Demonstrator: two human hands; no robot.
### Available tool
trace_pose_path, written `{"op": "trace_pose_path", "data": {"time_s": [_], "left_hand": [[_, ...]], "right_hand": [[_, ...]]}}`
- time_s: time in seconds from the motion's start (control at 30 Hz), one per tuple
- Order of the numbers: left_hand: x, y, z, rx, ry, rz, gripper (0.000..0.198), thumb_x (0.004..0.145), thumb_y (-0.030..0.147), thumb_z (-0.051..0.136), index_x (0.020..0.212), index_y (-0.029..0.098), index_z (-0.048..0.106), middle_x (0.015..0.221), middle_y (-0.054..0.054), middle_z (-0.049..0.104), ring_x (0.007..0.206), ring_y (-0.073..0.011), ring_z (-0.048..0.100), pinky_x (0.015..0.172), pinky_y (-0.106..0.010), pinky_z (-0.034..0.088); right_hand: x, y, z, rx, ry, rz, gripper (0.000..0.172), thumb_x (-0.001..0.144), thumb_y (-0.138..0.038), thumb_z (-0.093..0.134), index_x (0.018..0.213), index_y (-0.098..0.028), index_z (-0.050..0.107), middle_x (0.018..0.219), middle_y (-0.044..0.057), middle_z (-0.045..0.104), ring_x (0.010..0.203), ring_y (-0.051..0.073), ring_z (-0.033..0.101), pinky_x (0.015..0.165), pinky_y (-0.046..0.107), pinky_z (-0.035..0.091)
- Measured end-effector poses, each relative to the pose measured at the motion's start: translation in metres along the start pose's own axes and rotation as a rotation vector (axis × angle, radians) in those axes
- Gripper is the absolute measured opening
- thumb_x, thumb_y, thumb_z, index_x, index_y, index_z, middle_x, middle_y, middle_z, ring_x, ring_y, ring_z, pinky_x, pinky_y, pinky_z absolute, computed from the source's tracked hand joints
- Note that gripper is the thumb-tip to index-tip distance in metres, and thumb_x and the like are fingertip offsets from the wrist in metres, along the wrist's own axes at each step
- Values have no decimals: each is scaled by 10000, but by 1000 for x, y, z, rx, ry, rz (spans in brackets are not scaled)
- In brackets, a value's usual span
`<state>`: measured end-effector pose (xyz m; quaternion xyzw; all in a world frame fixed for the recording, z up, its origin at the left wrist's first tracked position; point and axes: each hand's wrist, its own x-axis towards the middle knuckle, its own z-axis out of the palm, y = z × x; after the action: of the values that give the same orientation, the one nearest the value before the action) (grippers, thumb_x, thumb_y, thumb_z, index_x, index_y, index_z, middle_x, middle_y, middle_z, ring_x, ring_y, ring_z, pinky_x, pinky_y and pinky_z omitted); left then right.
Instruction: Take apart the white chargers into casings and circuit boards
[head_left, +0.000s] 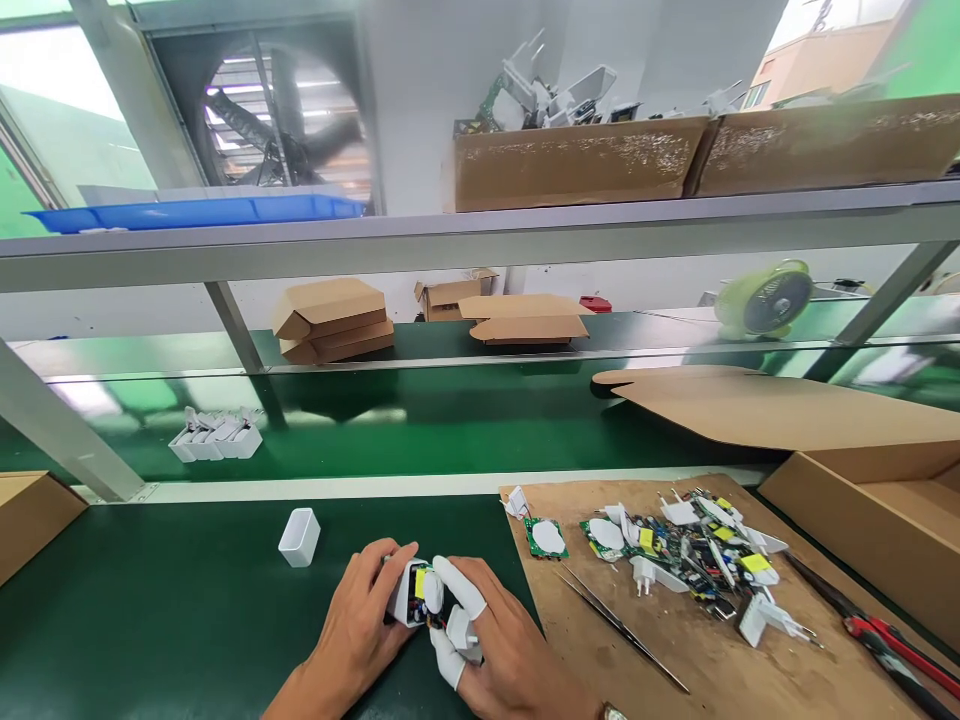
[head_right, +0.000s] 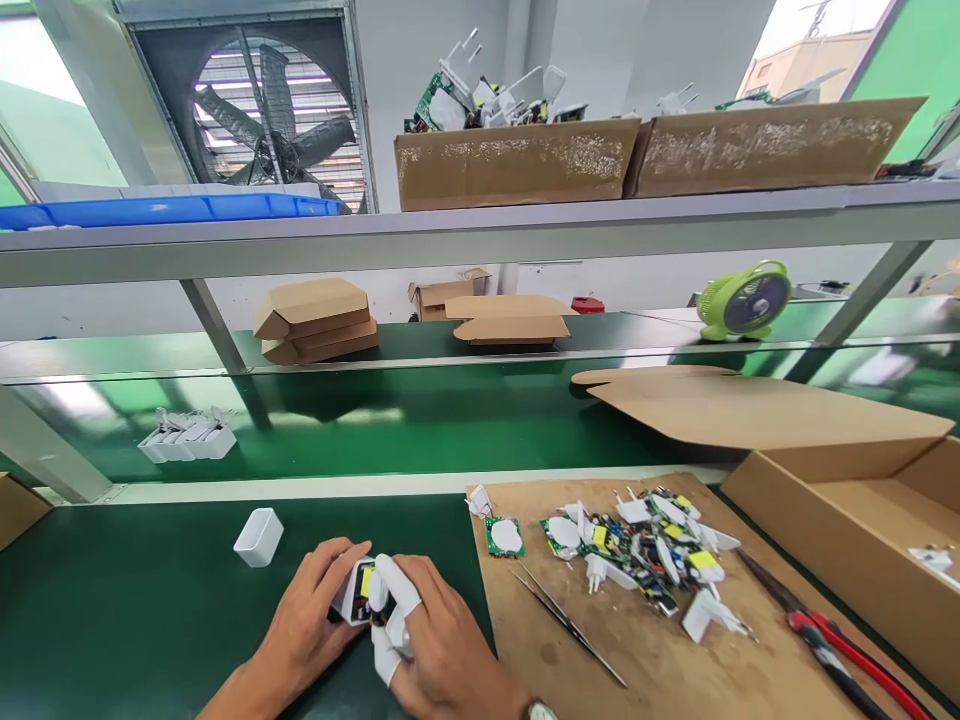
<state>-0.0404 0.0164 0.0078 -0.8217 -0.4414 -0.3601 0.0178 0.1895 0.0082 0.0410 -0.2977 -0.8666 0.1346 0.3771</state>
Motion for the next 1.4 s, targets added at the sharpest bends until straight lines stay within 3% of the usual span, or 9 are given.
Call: {"op": "trace_pose_path", "data": {"time_s": [0.3, 0.9, 1.27, 1.4], "left_hand": [[0, 1, -1, -16, -24, -42, 558, 943, 195, 667, 1472, 193, 487, 1255, -162, 585, 995, -296, 645, 850, -431, 583], [-4, -1, 2, 39, -17, -33, 551, 945, 217, 650, 1474, 191, 497, 1245, -162, 593, 988, -297, 654, 826, -417, 575], [-2, 3, 2, -28, -3, -29, 580, 933, 190, 656, 1485, 205, 477, 1239, -160, 601, 1010, -302, 657, 847, -442, 586], [2, 8, 3, -202, -51, -57, 630, 905, 151, 658, 1499, 230, 466, 1285, -160, 626, 1119, -323, 642, 948, -497, 564]], "right_hand": [[2, -1, -2, 36, -7, 1, 850, 807, 11, 513, 1603, -188, 291, 1346, 160, 574, 1213, 296, 570, 1006, 452, 568], [4, -2, -7, 40, -25, -8, 860, 804, 18, 524, 1608, -174, 285, 1373, 167, 549, 1215, 297, 544, 1002, 453, 564], [8, -4, -6, 28, -10, -14, 795, 837, 25, 518, 1583, -174, 328, 1329, 170, 595, 1186, 289, 579, 963, 437, 587], [8, -4, -6, 33, -12, -8, 683, 909, -53, 590, 1545, -183, 376, 1303, 164, 630, 1142, 289, 607, 931, 439, 595]]}}
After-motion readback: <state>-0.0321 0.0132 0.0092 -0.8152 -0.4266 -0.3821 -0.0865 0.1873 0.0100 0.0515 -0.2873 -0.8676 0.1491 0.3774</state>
